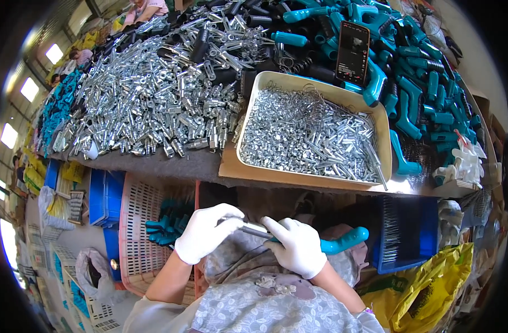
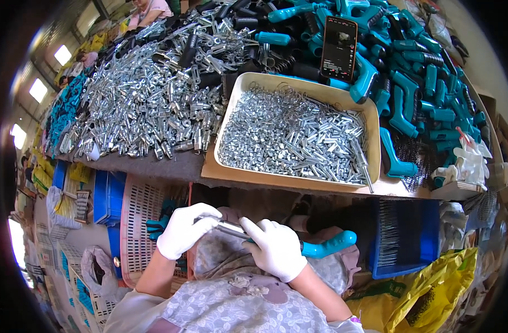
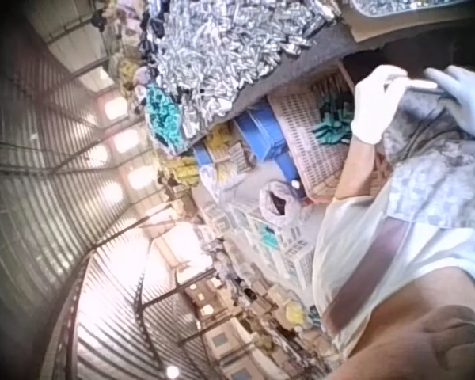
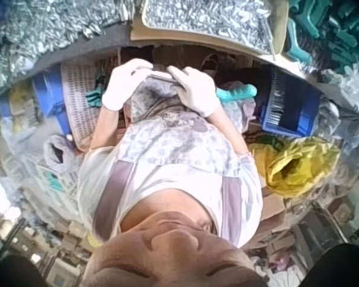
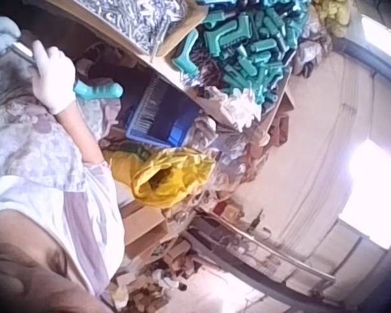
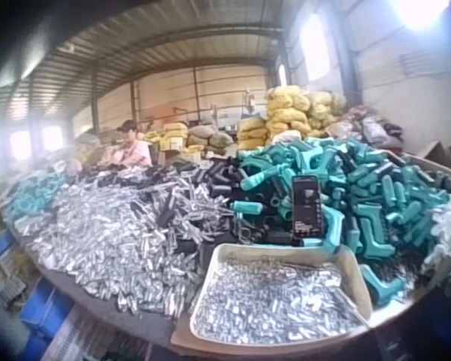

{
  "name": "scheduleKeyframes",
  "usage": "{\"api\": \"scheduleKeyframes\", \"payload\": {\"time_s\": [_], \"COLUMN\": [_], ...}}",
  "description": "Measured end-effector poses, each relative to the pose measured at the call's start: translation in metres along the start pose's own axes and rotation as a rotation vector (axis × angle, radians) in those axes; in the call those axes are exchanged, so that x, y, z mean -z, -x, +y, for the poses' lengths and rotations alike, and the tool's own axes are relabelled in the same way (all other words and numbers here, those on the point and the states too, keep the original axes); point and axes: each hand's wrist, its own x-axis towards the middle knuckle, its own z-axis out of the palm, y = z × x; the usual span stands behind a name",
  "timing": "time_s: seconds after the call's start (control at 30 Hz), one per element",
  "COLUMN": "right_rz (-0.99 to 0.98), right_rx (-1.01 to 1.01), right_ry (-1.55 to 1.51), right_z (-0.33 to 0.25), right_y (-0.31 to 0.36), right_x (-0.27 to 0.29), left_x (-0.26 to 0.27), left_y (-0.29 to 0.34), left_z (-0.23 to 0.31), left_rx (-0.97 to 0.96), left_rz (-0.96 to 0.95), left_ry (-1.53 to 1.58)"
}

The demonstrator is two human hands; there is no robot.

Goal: Assembling T-handle socket wrenches by manually fitting metal shafts into plastic handles.

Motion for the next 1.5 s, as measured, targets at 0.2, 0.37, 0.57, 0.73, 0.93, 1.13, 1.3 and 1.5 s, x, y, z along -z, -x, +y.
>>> {"api": "scheduleKeyframes", "payload": {"time_s": [0.2, 0.37, 0.57, 0.73, 0.93, 1.13, 1.3, 1.5], "right_rz": [-0.093, -0.081, -0.101, -0.094, -0.091, -0.150, -0.116, -0.086], "right_rx": [-0.095, -0.169, -0.129, -0.096, -0.114, -0.094, -0.105, -0.136], "right_ry": [-0.545, -0.524, -0.414, -0.360, -0.350, -0.320, -0.338, -0.236], "right_z": [0.015, 0.015, 0.009, 0.011, 0.009, 0.004, 0.005, 0.008], "right_y": [0.009, 0.012, 0.010, 0.012, 0.008, 0.007, 0.006, 0.008], "right_x": [-0.003, -0.005, -0.014, -0.011, -0.013, -0.008, -0.010, -0.002], "left_x": [0.017, 0.066, 0.048, 0.039, 0.020, 0.029, 0.026, 0.019], "left_y": [-0.013, -0.044, -0.068, -0.068, -0.077, -0.080, -0.084, -0.030], "left_z": [0.004, -0.053, -0.063, -0.056, -0.042, -0.048, -0.038, -0.012], "left_rx": [-0.666, -0.022, -0.181, -0.313, -0.224, -0.185, -0.239, -0.301], "left_rz": [-0.006, 0.676, 0.570, 0.811, 0.644, 0.716, 0.580, 0.501], "left_ry": [-0.106, -0.766, -0.968, -0.714, -0.990, -0.892, -0.868, -0.272]}}
